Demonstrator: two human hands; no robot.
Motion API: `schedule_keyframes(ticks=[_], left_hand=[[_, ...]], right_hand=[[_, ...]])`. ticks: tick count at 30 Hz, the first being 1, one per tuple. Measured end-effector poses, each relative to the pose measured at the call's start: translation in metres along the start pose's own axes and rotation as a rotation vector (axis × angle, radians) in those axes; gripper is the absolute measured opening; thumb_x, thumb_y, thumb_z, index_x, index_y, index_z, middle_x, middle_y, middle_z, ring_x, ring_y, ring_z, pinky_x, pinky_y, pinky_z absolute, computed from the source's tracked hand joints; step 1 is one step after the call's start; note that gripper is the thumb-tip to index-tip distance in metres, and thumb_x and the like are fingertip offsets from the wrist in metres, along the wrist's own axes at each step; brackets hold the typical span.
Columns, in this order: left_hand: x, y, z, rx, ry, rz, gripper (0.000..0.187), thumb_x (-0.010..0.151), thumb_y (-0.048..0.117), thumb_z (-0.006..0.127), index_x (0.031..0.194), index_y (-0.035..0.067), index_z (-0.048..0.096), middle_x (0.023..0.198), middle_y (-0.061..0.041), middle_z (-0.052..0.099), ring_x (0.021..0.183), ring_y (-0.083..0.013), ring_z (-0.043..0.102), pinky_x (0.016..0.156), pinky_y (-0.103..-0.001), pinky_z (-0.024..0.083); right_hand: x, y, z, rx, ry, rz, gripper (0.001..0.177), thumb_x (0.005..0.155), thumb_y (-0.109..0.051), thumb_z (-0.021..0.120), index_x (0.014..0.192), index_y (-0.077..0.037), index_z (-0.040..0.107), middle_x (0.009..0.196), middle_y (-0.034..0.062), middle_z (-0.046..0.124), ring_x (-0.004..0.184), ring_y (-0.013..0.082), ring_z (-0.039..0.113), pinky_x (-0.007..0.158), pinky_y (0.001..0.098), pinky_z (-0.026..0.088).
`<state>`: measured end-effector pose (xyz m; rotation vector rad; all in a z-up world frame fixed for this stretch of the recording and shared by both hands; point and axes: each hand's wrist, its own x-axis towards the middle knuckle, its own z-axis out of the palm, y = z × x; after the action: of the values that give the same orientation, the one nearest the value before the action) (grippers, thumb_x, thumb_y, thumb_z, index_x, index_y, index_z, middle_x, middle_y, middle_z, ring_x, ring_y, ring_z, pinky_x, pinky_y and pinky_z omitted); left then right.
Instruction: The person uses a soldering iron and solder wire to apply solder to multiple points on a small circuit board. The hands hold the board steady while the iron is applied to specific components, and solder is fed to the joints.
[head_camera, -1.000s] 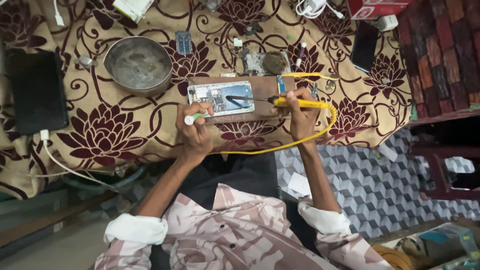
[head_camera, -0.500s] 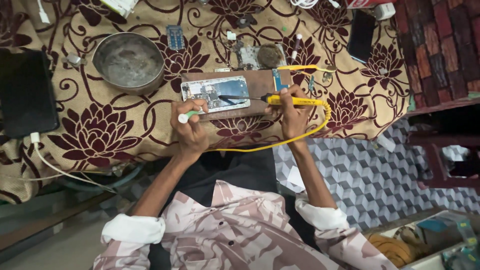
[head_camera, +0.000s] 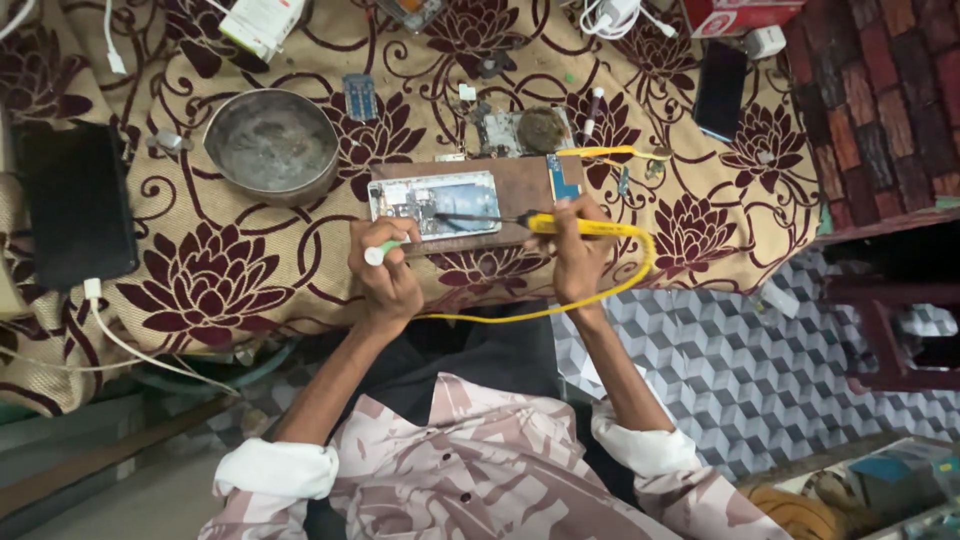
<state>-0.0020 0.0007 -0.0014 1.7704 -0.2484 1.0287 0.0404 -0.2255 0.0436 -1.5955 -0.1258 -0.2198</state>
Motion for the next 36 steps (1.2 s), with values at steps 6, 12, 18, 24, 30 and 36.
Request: schedule_keyframes(ticks=[6,12,18,24,30,36], left_hand=[[0.005,0.003,-0.002,0.007,-0.008,0.022,0.040,0.117,0.044,0.028,0.108,0.008,0.044,0.086,-0.008,0.065,0.083,-0.0227,0.048,0.080,-0.038,0.041],[0.004,0.002,-0.001,0.026,-0.019,0.028,0.041,0.117,0.044,0.026,0.107,0.008,0.044,0.085,-0.007,0.065,0.079,-0.0211,0.045,0.080,-0.038,0.039],[0.004,0.001,0.000,0.012,-0.028,0.029,0.041,0.117,0.044,0.026,0.105,0.009,0.044,0.085,-0.008,0.065,0.077,-0.0198,0.045,0.078,-0.036,0.039],[0.007,0.003,0.002,0.006,-0.008,0.048,0.041,0.115,0.044,0.026,0.105,0.010,0.044,0.084,-0.006,0.067,0.070,-0.0158,0.047,0.078,-0.037,0.036],[0.008,0.005,-0.003,-0.003,-0.027,0.051,0.039,0.118,0.042,0.028,0.107,0.009,0.043,0.088,-0.009,0.065,0.074,-0.0213,0.051,0.081,-0.038,0.039],[0.009,0.006,-0.001,0.022,-0.008,0.045,0.040,0.116,0.043,0.028,0.106,0.009,0.045,0.088,-0.007,0.067,0.071,-0.0203,0.051,0.081,-0.038,0.039]], right_hand=[[0.028,-0.009,-0.023,-0.174,0.309,-0.242,0.027,0.112,-0.024,0.056,0.097,-0.001,0.057,0.085,0.0108,0.072,0.065,0.0132,0.068,0.057,0.0244,0.051],[0.052,-0.014,-0.030,-0.237,0.371,-0.266,0.029,0.111,-0.023,0.058,0.091,-0.001,0.059,0.078,0.0093,0.070,0.061,0.0116,0.067,0.050,0.0223,0.048],[0.059,-0.012,-0.021,-0.266,0.326,-0.339,0.031,0.112,-0.022,0.059,0.093,0.002,0.065,0.077,0.0098,0.072,0.061,0.0102,0.064,0.052,0.0222,0.045],[0.082,-0.018,-0.017,-0.266,0.312,-0.184,0.031,0.108,-0.023,0.060,0.090,0.002,0.064,0.066,0.0066,0.067,0.051,0.0093,0.061,0.044,0.0212,0.044],[0.088,-0.017,-0.034,-0.529,0.066,-0.447,0.026,0.110,-0.014,0.057,0.094,0.003,0.067,0.080,0.0100,0.066,0.061,0.0112,0.058,0.049,0.0272,0.041],[0.106,-0.009,-0.047,-0.543,0.127,-0.406,0.029,0.102,-0.018,0.053,0.080,-0.001,0.059,0.078,0.0085,0.066,0.058,0.0135,0.053,0.047,0.0299,0.040]])
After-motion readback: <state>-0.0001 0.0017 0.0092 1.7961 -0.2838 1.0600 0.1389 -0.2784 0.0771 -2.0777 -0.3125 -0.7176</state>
